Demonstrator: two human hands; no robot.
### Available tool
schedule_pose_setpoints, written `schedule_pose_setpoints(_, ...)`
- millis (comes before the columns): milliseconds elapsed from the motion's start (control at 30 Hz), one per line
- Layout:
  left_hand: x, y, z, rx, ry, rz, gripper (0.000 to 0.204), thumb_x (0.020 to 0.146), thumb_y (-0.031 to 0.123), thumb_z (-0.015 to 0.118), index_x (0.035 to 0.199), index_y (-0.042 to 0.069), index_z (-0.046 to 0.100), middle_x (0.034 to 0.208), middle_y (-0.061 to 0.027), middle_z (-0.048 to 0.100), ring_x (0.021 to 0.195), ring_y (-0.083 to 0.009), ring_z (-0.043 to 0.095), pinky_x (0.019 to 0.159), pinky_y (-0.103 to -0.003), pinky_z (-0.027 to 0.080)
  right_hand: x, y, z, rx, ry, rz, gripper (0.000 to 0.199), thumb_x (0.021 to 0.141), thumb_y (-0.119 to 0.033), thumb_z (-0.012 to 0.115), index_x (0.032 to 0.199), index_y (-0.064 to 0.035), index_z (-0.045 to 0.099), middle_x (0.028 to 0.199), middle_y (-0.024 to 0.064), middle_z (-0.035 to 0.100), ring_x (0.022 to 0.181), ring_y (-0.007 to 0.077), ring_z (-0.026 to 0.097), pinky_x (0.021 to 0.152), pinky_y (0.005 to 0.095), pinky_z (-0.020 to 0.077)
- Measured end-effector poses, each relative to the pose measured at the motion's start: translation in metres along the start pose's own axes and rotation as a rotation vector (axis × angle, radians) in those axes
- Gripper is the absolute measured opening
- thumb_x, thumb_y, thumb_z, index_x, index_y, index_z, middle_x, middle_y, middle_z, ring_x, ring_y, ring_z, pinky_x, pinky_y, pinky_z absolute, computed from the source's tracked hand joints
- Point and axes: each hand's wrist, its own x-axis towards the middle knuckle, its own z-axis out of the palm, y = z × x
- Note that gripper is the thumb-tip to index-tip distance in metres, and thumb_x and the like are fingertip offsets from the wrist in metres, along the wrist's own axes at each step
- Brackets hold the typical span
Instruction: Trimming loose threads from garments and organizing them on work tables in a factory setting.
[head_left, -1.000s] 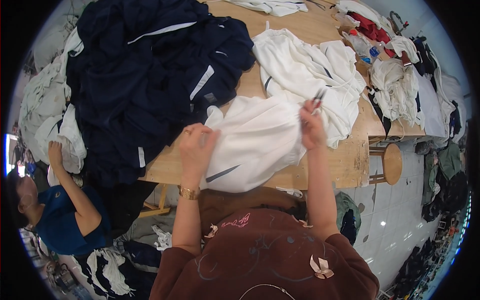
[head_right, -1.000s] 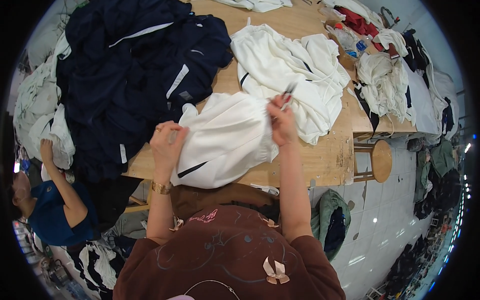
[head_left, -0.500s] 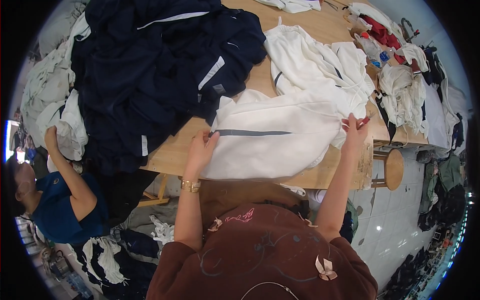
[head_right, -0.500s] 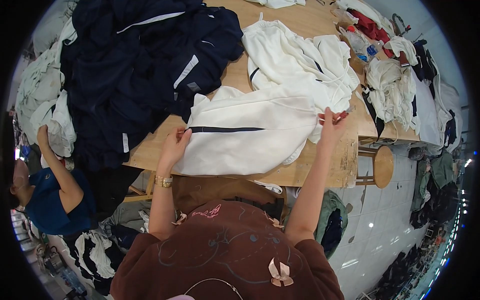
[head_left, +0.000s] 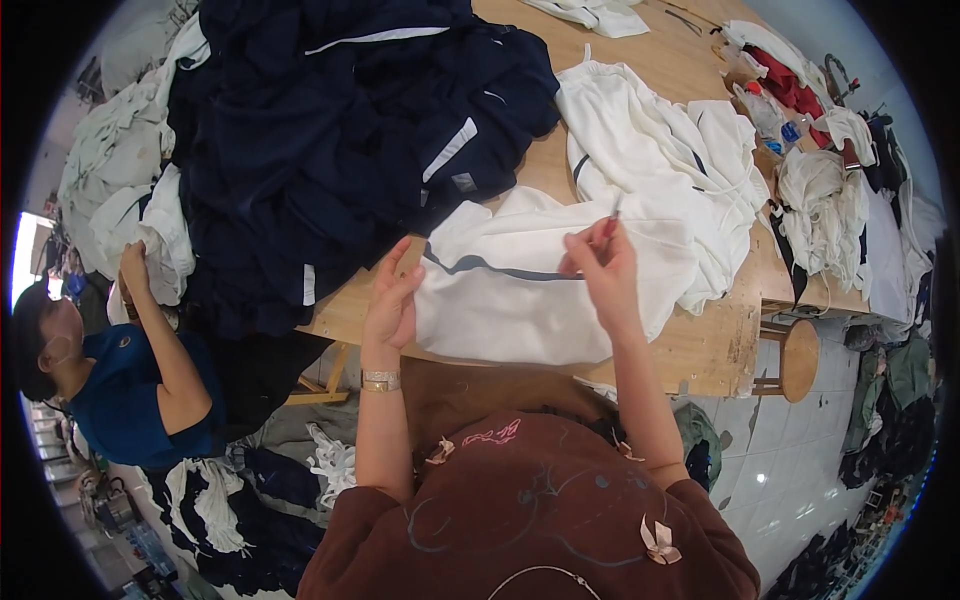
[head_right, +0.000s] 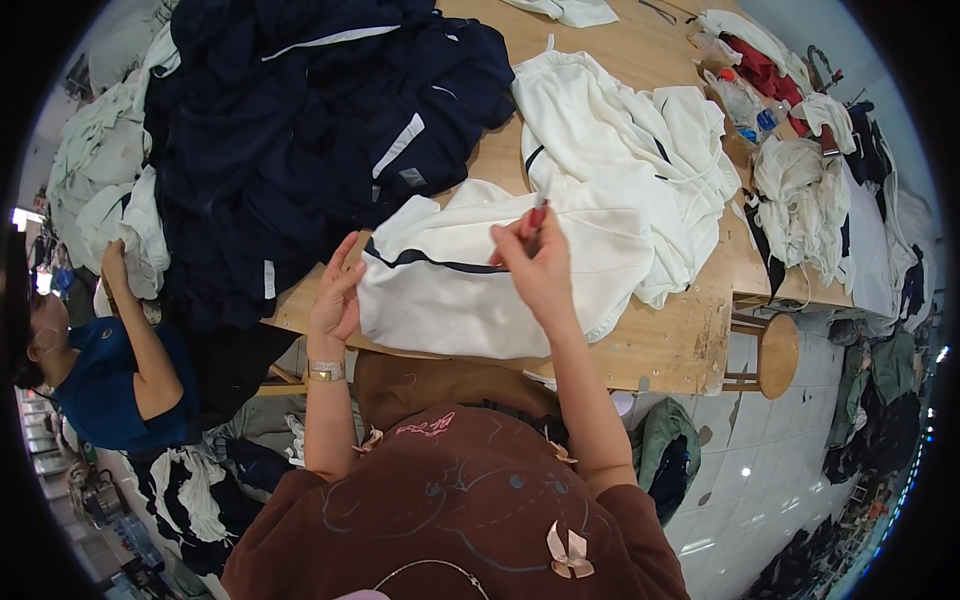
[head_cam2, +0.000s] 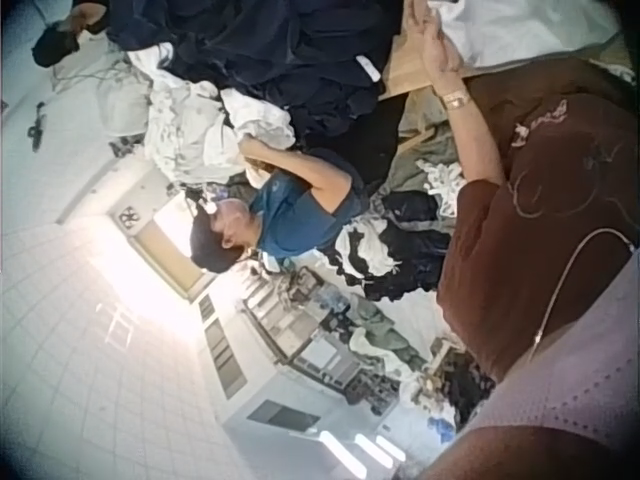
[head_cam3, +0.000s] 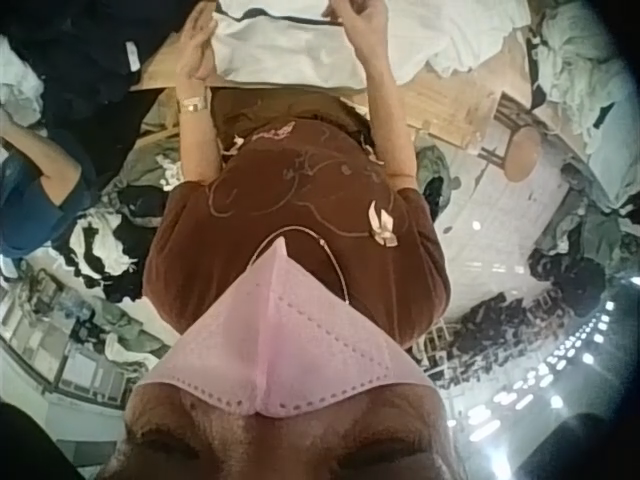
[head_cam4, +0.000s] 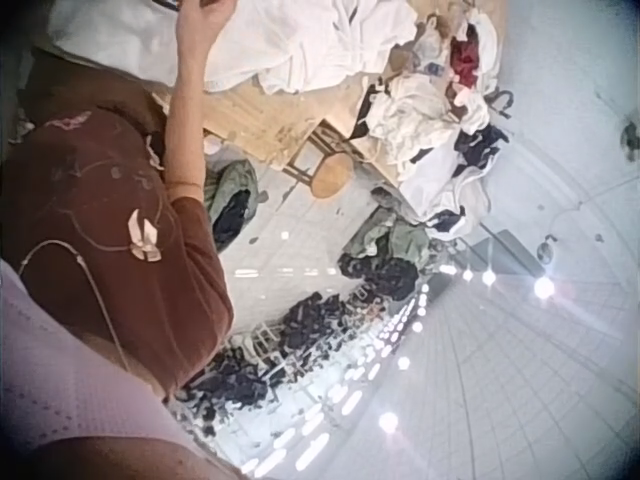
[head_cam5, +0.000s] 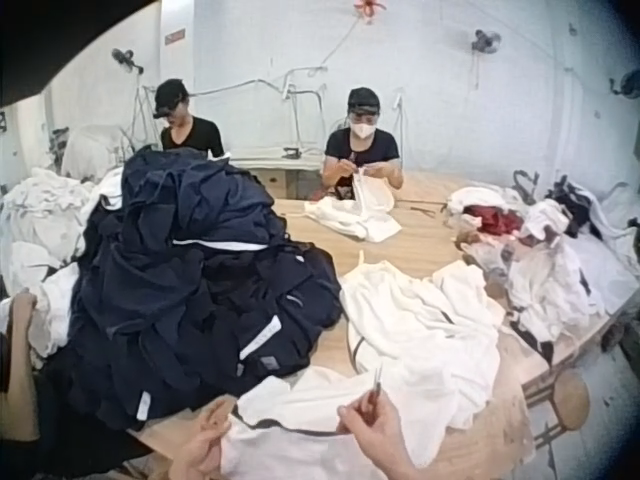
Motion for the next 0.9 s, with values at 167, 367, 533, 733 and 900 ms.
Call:
schedule_pose_setpoints(167,-0.005,0.007,0.038,-0.219,-0.15,-0.063,0.045,0.088,0.006,0.051,0.13,0.008,0.037,0.122,-0.0094,0.049,0.113,-0.02,0.048,0.097,-0.034,0.038,-0.003,-0.006,0.029,-0.029,-0.204,0.189,0.027,0.083,-0.006,0.061,0.08,-0.0094,0.034,0.074,0.004,0.053,0.064,0.0133,0.059,0.052,0.0243,0.0458)
schedule_pose_setpoints(367,0.002,-0.006,0.069,-0.47,-0.307,-0.184,0.033,0.093,0.012,0.044,0.126,0.009,0.039,0.121,-0.0106,0.05,0.111,-0.0222,0.05,0.097,-0.038,0.04,-0.003,0.005,0.046,-0.356,-0.198,-0.022,0.037,0.075,-0.019,0.072,0.092,-0.0034,0.043,0.073,-0.0021,0.046,0.062,0.006,0.042,0.057,0.0203,0.0396)
schedule_pose_setpoints(533,0.0,-0.017,0.083,-0.479,-0.271,-0.23,0.032,0.093,0.012,0.045,0.124,0.006,0.037,0.114,-0.0089,0.054,0.106,-0.0187,0.052,0.093,-0.035,0.044,0.004,0.01,0.034,-0.244,-0.124,-0.018,0.028,0.078,-0.014,0.069,0.084,-0.006,0.043,0.07,-0.0037,0.044,0.06,0.0037,0.039,0.052,0.0191,0.0351)
schedule_pose_setpoints(733,-0.006,-0.021,0.086,0.616,-0.215,-0.094,0.019,0.089,0.016,0.056,0.103,0.004,0.054,0.078,-0.0016,0.059,0.067,-0.0071,0.054,0.059,-0.019,0.043,0.014,-0.013,0.024,-0.084,0.011,0.089,0.027,0.082,-0.008,0.063,0.075,-0.0098,0.037,0.068,0.0004,0.051,0.053,0.0055,0.048,0.04,0.0219,0.0385)
schedule_pose_setpoints(900,-0.009,-0.013,0.091,0.28,-0.248,-0.032,0.014,0.089,0.019,0.057,0.096,0.007,0.058,0.067,0.0046,0.055,0.056,-0.0021,0.048,0.051,-0.015,0.037,0.012,-0.025,0.025,-0.068,0.027,0.097,0.022,0.091,-0.02,0.052,0.077,-0.0076,0.042,0.062,-0.0005,0.049,0.049,0.0069,0.047,0.041,0.0213,0.0375)
